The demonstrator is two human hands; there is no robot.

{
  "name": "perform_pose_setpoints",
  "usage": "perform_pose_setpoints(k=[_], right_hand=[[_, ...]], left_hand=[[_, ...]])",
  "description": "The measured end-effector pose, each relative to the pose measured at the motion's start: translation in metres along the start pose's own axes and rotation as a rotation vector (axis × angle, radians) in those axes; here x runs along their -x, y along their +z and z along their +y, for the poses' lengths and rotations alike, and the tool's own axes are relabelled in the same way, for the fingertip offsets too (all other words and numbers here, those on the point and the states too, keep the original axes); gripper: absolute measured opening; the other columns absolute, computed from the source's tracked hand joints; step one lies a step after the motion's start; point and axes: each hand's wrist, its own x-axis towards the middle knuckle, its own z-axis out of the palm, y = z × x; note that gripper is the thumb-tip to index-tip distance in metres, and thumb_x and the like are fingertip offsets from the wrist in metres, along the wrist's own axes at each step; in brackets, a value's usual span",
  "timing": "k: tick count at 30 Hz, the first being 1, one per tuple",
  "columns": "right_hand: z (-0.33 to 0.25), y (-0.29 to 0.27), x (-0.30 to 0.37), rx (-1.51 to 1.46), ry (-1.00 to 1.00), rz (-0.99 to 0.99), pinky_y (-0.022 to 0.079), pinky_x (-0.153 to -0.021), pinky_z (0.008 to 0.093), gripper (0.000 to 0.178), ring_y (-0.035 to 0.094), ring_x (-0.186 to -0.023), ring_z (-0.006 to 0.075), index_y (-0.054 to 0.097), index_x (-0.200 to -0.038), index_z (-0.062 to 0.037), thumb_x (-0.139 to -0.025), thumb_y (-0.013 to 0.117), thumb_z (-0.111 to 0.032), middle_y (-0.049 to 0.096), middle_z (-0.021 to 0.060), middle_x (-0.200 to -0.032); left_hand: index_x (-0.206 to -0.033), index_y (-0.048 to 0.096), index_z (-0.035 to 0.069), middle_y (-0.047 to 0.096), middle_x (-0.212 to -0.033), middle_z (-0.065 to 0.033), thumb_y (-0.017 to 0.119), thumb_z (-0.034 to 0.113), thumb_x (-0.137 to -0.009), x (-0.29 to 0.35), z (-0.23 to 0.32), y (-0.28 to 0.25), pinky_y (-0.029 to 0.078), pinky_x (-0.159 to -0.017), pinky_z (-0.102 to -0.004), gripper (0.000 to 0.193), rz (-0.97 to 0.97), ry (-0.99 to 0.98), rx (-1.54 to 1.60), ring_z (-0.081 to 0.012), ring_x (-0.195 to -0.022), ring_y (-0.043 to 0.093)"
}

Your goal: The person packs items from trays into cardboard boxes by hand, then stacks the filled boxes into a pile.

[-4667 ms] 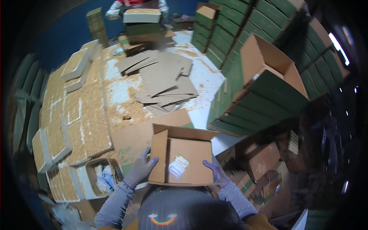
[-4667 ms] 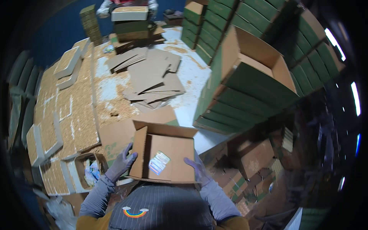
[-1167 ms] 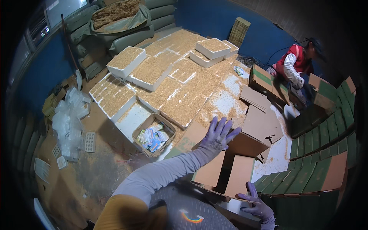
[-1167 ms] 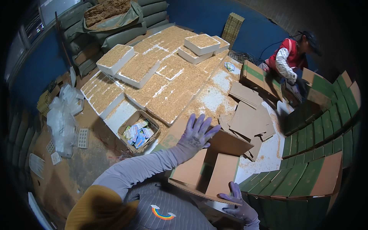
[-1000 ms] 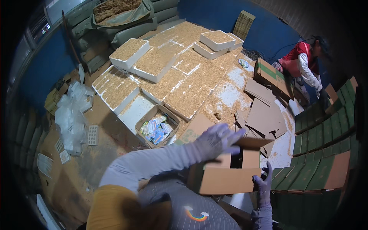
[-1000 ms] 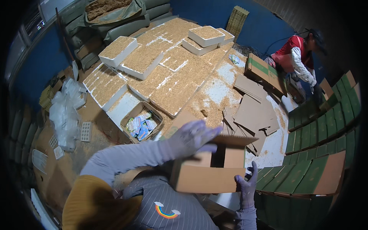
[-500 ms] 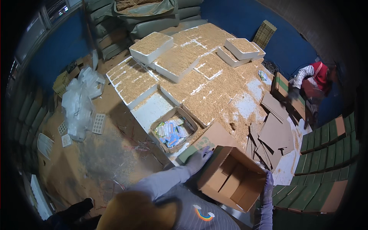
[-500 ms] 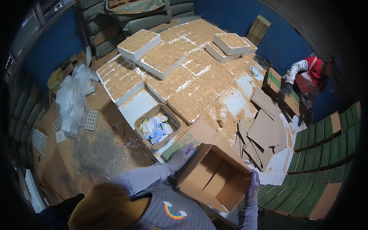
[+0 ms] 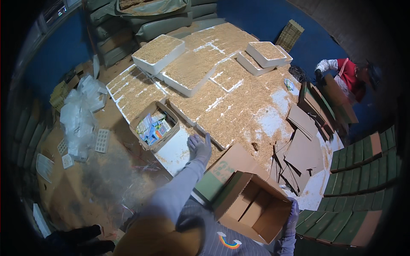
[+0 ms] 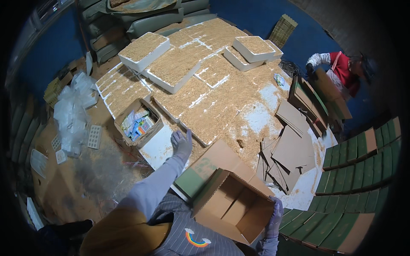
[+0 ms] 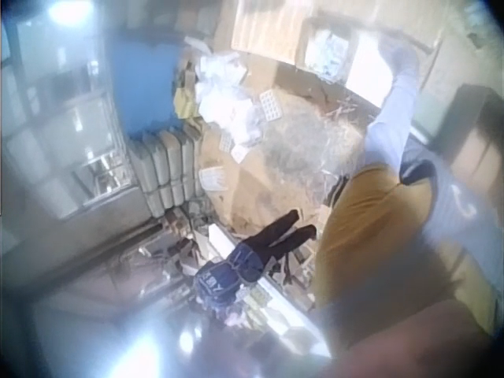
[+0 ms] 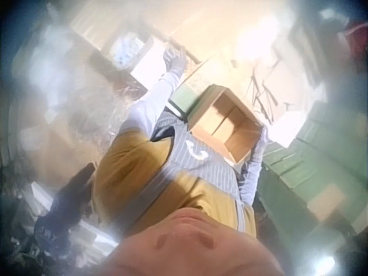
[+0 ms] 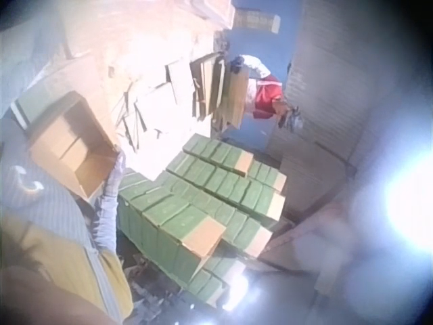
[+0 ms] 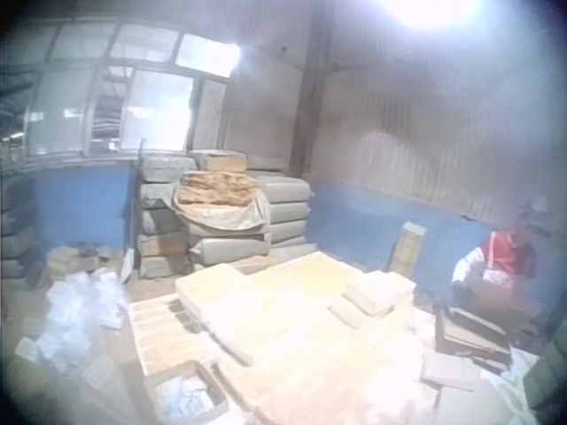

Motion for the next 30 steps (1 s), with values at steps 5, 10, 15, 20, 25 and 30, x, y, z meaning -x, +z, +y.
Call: perform_pose_setpoints(k=[5,10,15,20,25,30], right_hand=[[-0.001,-0.006,0.016,-0.147,0.214,0.134,0.043,-0.088,0.0309,0.035,0.054,-0.096,0.0174,0.060,-0.105,-0.0010,-0.101,0.033,-0.023,0.060,0.0087,-0.100],[0.023,-0.004,0.023,-0.205,0.251,0.197,0.043,-0.087,0.0307,0.037,0.055,-0.094,0.0170,0.061,-0.106,-0.0010,-0.101,0.034,-0.026,0.061,0.0082,-0.101],[0.031,-0.010,0.015,-0.268,0.303,0.163,0.044,-0.085,0.0304,0.037,0.056,-0.094,0.0165,0.061,-0.108,-0.0002,-0.100,0.037,-0.027,0.063,0.0069,-0.101],[0.028,-0.012,-0.005,-0.263,0.367,0.127,0.044,-0.084,0.0296,0.037,0.057,-0.093,0.0161,0.062,-0.108,0.0003,-0.099,0.042,-0.029,0.064,0.0067,-0.100],[0.037,-0.018,-0.074,-0.109,0.221,-0.071,0.043,-0.088,0.0299,0.036,0.059,-0.094,0.0243,0.060,-0.112,0.0024,-0.098,0.043,-0.026,0.065,0.0132,-0.103],[0.049,-0.022,-0.103,-0.187,-0.102,-0.211,0.043,-0.087,0.0292,0.035,0.059,-0.092,0.0221,0.061,-0.112,0.0016,-0.098,0.044,-0.026,0.065,0.0119,-0.102]], left_hand=[[-0.149,0.013,0.002,0.015,-0.150,-0.0309,0.039,0.059,-0.092,-0.004,0.098,0.034,0.021,-0.110,-0.0539,0.085,0.184,-0.359,0.195,-0.0479,-0.137,0.020],[-0.148,-0.004,0.000,0.011,-0.150,-0.0328,0.058,0.049,-0.089,-0.036,0.057,0.072,0.021,-0.114,-0.0424,0.099,0.491,-0.067,0.218,-0.0438,-0.139,0.018],[-0.148,0.011,0.000,0.038,-0.140,-0.0193,0.065,0.025,-0.087,0.009,0.094,-0.093,0.032,-0.108,-0.0360,0.085,-0.113,-0.242,1.398,-0.0287,-0.127,0.041],[-0.139,0.034,0.001,0.050,-0.132,-0.0153,0.063,0.014,-0.088,0.028,0.097,-0.187,0.034,-0.108,-0.0342,0.060,-0.544,0.542,0.944,-0.0234,-0.123,0.047],[-0.133,0.046,-0.001,0.049,-0.135,-0.0188,0.066,0.012,-0.087,0.091,0.163,-0.210,0.032,-0.110,-0.0352,0.052,-0.598,1.056,0.417,-0.0244,-0.127,0.046],[-0.149,0.020,0.007,0.028,-0.147,-0.0238,0.059,0.018,-0.092,0.145,0.167,-0.143,0.036,-0.106,-0.0367,0.070,-0.572,0.899,0.751,-0.0284,-0.132,0.036]])
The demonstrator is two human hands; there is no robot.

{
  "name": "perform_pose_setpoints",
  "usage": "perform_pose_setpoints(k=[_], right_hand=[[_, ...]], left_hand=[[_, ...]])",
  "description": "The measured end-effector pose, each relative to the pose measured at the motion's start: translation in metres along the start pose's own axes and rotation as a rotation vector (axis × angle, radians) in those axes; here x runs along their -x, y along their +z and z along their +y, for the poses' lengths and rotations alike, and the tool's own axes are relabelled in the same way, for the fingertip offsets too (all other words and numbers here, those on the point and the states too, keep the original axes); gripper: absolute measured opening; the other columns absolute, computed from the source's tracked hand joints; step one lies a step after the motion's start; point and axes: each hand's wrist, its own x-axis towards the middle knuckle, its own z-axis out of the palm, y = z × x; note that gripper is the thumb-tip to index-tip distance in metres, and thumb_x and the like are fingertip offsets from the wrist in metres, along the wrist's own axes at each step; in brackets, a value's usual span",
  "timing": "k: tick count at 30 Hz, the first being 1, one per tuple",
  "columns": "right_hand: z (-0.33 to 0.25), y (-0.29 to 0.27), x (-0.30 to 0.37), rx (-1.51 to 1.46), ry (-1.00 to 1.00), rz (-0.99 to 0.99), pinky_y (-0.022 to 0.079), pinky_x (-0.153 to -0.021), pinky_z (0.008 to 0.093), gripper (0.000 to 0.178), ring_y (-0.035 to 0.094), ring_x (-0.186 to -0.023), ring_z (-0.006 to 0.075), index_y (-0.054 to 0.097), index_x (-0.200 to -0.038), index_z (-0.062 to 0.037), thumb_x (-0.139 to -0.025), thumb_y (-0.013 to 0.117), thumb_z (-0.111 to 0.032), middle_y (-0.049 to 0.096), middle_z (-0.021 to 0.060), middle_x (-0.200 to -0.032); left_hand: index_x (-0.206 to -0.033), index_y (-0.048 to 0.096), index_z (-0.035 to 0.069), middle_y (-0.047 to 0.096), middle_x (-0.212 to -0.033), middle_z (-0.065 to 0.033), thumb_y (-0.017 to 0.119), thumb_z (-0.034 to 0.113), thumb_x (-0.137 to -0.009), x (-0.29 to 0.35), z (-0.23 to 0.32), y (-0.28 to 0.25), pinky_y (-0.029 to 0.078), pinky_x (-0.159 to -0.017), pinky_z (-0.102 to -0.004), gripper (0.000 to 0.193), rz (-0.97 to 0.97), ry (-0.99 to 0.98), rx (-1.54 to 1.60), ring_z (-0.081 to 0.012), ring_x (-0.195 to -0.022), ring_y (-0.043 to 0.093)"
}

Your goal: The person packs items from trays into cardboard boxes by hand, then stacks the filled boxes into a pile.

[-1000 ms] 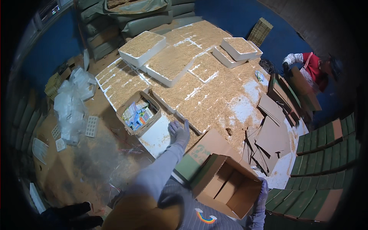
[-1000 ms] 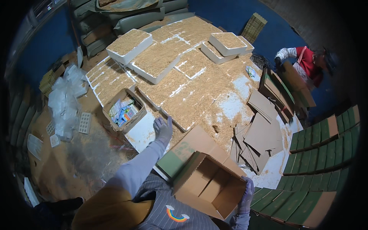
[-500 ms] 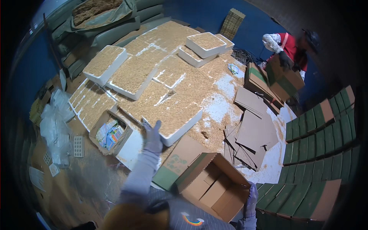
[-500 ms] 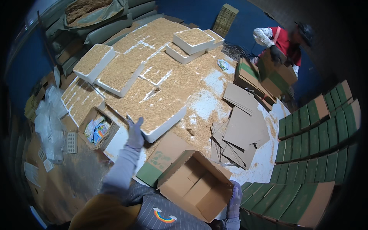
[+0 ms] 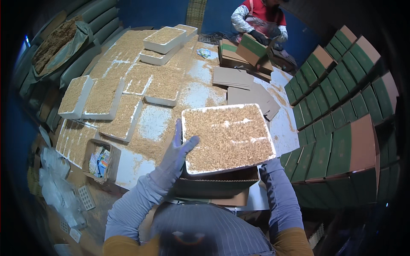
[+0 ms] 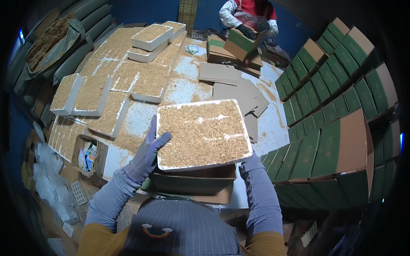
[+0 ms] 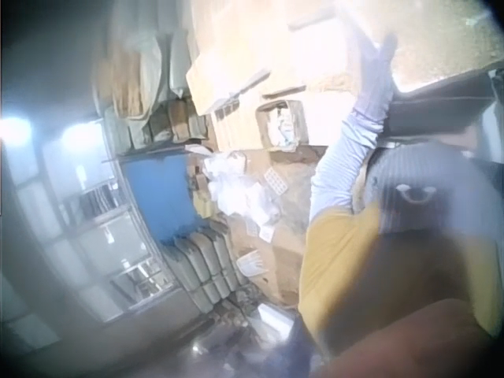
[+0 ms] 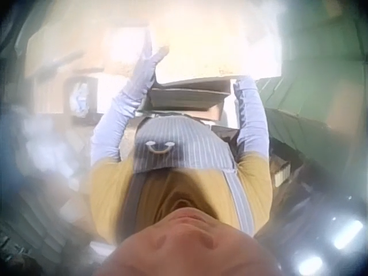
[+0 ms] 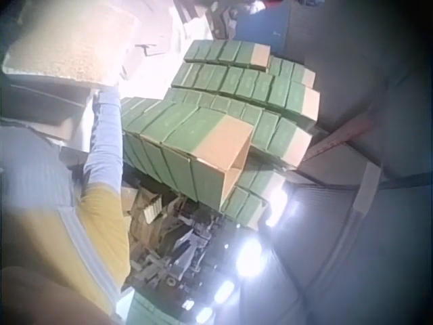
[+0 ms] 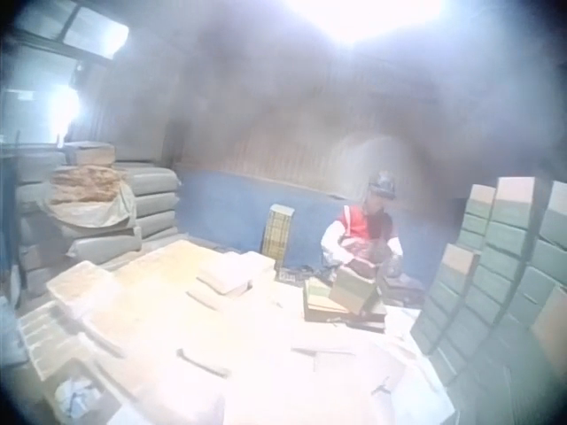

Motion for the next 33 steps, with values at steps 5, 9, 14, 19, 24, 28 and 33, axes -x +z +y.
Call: perform_pose_setpoints(k=[5,9,14,19,24,28,33], right_hand=[[0.023,0.007,0.022,0.143,-0.250,0.038,0.043,-0.086,0.0286,0.035,0.058,-0.091,0.0198,0.061,-0.113,0.0009,-0.098,0.045,-0.027,0.066,0.0106,-0.100],[-0.002,0.026,0.030,-0.235,0.333,0.095,0.045,-0.081,0.0268,0.036,0.057,-0.091,0.0131,0.063,-0.111,-0.0001,-0.098,0.047,-0.029,0.066,0.0059,-0.098],[-0.016,-0.006,0.001,-0.593,0.443,-0.141,0.047,-0.076,0.0257,0.035,0.056,-0.087,0.0106,0.064,-0.107,0.0004,-0.095,0.053,-0.030,0.065,0.0052,-0.095],[0.128,-0.020,-0.081,0.325,0.338,0.742,0.043,-0.096,0.0393,0.064,0.056,-0.108,0.0345,0.048,-0.123,0.0083,-0.079,0.073,-0.032,0.057,0.0225,-0.121],[0.220,-0.041,-0.100,0.350,0.522,0.702,0.041,-0.098,0.0366,0.083,0.055,-0.111,0.0318,0.046,-0.123,0.0108,-0.067,0.082,-0.038,0.057,0.0234,-0.119],[0.243,-0.065,-0.078,0.303,0.512,0.828,0.044,-0.069,0.0343,0.050,0.051,-0.070,0.0202,0.058,-0.093,0.0085,-0.076,0.080,-0.033,0.062,0.0109,-0.082],[0.167,-0.083,-0.029,-0.057,0.278,0.962,0.045,-0.066,0.0288,0.029,0.053,-0.075,0.0156,0.051,-0.110,0.0032,-0.089,0.063,-0.013,0.058,0.0075,-0.088]], left_hand=[[-0.152,-0.001,0.011,0.033,-0.144,-0.0205,0.060,0.031,-0.089,0.037,0.018,-0.020,0.040,-0.102,-0.0363,0.090,-0.188,-0.309,0.239,-0.0255,-0.126,0.042],[-0.152,0.003,0.009,0.030,-0.148,-0.0173,0.065,0.037,-0.083,0.056,0.022,-0.039,0.031,-0.108,-0.0363,0.096,-0.163,-0.430,0.106,-0.0262,-0.132,0.037],[-0.147,0.016,-0.002,0.024,-0.149,-0.0267,0.060,0.021,-0.089,0.071,-0.001,-0.013,0.031,-0.109,-0.0368,0.076,-0.177,-0.385,-0.054,-0.0326,-0.137,0.029],[-0.145,0.019,-0.006,0.023,-0.148,-0.0288,0.057,0.018,-0.091,0.071,-0.008,0.000,0.036,-0.105,-0.0387,0.071,-0.201,-0.723,-0.131,-0.0365,-0.127,0.044],[-0.144,0.028,0.003,0.045,-0.135,-0.0236,0.057,0.017,-0.092,0.089,-0.022,0.040,0.035,-0.107,-0.0363,0.061,-0.040,-0.331,-0.495,-0.0332,-0.128,0.044],[-0.127,0.054,0.005,0.051,-0.131,-0.0161,0.059,0.012,-0.090,0.079,0.031,-0.018,0.040,-0.102,-0.0372,0.038,0.043,-0.200,-0.503,-0.0324,-0.123,0.049],[-0.115,0.061,0.008,0.059,-0.119,-0.0118,0.060,0.034,-0.088,0.123,-0.062,-0.205,0.034,-0.102,-0.0449,0.039,0.570,-0.793,-1.330,-0.0310,-0.121,0.047]])
